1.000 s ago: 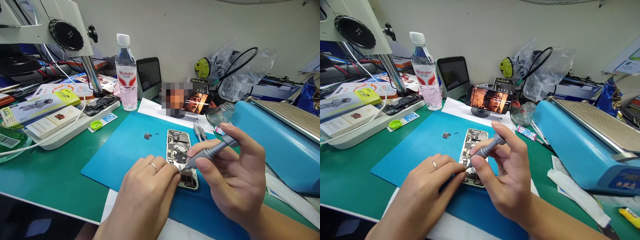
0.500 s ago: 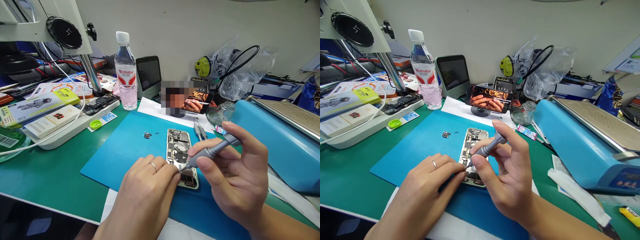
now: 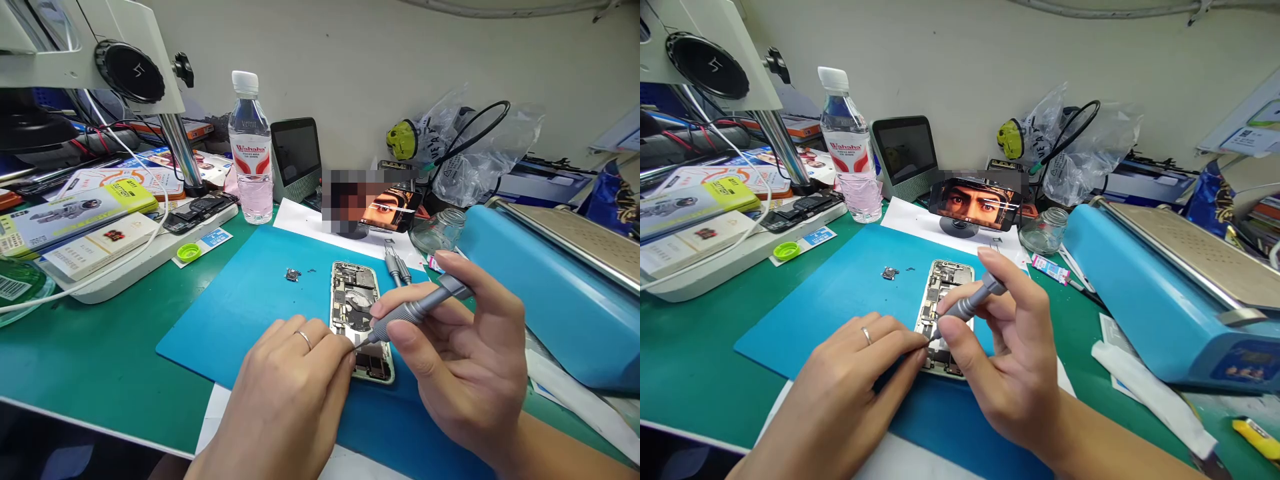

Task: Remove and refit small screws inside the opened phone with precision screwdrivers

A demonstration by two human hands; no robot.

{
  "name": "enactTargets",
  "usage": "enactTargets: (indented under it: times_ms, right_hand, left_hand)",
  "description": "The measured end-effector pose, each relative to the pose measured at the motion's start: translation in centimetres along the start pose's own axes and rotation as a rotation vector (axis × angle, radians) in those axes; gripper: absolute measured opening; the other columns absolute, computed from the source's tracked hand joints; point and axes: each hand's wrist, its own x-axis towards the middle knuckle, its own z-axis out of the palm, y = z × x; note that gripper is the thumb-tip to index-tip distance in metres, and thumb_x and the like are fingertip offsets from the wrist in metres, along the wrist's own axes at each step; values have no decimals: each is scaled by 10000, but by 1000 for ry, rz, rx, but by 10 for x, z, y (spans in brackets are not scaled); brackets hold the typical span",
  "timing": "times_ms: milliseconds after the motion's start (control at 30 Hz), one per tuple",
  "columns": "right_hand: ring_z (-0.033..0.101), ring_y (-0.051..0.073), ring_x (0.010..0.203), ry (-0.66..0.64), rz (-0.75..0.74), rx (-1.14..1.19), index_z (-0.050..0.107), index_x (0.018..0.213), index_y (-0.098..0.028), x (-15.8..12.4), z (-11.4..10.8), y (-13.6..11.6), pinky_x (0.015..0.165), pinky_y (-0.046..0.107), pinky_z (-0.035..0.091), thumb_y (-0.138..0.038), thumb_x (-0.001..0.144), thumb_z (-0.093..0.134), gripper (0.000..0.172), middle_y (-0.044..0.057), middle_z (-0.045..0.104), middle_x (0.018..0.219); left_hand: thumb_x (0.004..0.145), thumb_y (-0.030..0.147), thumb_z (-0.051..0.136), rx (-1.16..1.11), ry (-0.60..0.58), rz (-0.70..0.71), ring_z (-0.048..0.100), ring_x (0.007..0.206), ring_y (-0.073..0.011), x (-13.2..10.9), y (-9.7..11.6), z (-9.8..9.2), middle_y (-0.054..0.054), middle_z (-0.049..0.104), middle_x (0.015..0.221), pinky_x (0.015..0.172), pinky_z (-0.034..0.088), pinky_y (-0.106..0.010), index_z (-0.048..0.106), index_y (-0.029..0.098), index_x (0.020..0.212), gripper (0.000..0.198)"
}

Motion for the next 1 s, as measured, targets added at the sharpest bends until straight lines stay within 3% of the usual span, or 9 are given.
enactTargets:
  times_ms: [667, 1000]
  right_hand:
    - [766, 199, 821, 34, -11, -31, 562, 1531, -383, 2, 1, -1, 716, 363, 697, -72, 1007, 704, 625, 13, 788, 977]
    - [769, 175, 803, 57, -15, 1, 609, 1492, -393, 5, 4, -2, 705, 326, 686, -66, 995, 721, 605, -6, 789, 960]
  left_hand:
    - [1082, 141, 534, -9, -14, -16, 638, 773, -209, 1, 2, -1, 15, 694, 874, 707, 484, -389, 713, 231, 1044, 204]
    - [1081, 146, 538, -14, -23, -47, 638, 784, -224, -1, 3, 1, 12, 704, 894, 701, 476, -402, 715, 226, 1059, 195]
